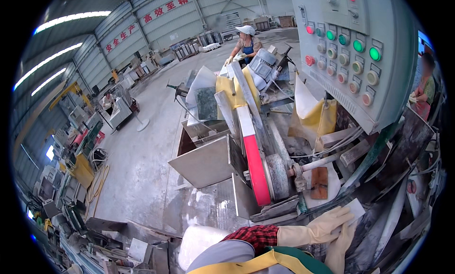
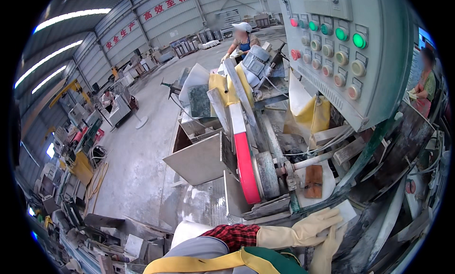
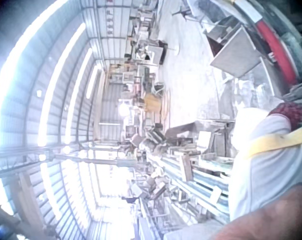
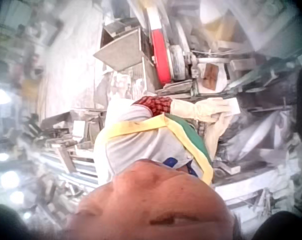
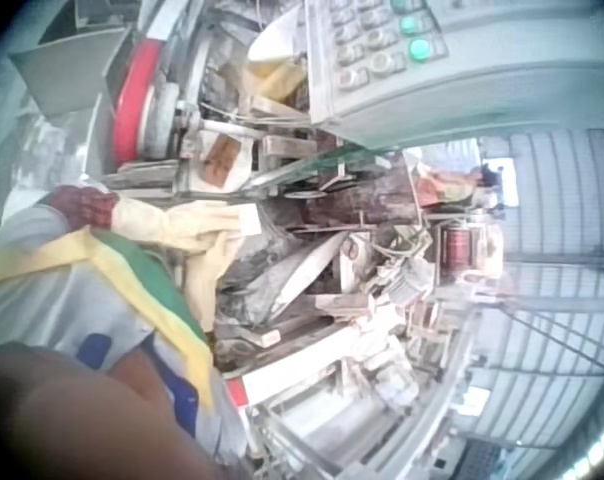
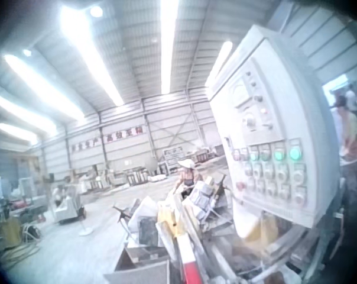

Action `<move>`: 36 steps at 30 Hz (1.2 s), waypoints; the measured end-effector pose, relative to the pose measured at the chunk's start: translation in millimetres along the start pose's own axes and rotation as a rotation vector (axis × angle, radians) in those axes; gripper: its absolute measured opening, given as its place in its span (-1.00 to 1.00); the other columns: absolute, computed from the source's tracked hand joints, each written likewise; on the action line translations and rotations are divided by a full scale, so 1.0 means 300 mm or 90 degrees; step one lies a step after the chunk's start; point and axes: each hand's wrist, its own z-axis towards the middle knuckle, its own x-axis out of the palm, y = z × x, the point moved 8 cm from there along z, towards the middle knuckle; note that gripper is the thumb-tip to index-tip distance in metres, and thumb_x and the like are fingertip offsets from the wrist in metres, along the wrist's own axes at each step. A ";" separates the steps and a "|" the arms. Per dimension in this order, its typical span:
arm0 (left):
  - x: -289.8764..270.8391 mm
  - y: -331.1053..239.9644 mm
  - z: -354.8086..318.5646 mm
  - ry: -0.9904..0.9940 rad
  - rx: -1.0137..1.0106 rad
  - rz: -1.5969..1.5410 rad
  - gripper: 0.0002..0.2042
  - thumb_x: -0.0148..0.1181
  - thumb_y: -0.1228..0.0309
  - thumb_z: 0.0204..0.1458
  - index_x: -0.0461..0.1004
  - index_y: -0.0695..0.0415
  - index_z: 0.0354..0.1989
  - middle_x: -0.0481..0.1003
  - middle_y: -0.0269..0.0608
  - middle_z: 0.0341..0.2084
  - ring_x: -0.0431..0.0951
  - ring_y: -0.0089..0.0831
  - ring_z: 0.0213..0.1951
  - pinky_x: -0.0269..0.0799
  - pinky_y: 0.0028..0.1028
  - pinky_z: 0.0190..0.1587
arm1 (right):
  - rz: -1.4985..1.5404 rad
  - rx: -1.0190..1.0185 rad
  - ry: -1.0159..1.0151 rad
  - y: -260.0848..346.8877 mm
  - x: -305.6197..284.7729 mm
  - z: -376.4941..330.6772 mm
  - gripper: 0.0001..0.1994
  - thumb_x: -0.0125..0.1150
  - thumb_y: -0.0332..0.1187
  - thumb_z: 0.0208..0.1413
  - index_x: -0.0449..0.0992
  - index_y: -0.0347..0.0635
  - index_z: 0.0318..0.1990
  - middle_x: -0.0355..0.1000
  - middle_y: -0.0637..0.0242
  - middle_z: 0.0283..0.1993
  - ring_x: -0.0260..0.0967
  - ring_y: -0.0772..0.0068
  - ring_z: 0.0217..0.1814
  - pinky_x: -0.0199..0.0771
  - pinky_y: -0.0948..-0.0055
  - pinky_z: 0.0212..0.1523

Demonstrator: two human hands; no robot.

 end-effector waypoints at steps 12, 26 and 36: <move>-0.547 0.652 -0.086 -0.060 -0.265 0.403 -0.71 0.25 0.28 -0.05 0.47 0.15 -0.19 0.50 -0.08 -0.35 0.51 -0.14 -0.26 0.45 -0.28 -0.17 | -0.752 -0.041 -0.609 0.321 -1.039 -0.507 -0.56 0.06 -0.42 0.08 0.31 -0.31 0.15 0.37 -0.04 -0.01 0.35 0.06 0.02 0.33 0.25 0.06; -0.639 0.955 -0.353 -0.100 -0.335 0.789 -0.58 0.12 0.15 0.13 0.44 0.30 -0.05 0.52 0.11 -0.24 0.54 -0.09 -0.18 0.48 -0.20 -0.11 | -0.123 -0.254 -1.148 0.258 -1.268 -1.206 -0.47 0.06 -0.58 0.00 0.29 -0.14 0.21 0.36 0.48 -0.44 0.15 0.65 -0.59 0.12 0.58 -0.60; -0.625 0.970 -0.345 -0.094 -0.374 0.809 -0.57 0.11 0.15 0.13 0.43 0.29 -0.03 0.51 0.12 -0.20 0.52 -0.07 -0.14 0.46 -0.19 -0.08 | -0.172 -0.221 -1.134 0.239 -1.357 -1.121 -0.45 0.08 -0.60 -0.03 0.27 -0.16 0.21 0.37 0.43 -0.45 0.18 0.64 -0.60 0.16 0.55 -0.61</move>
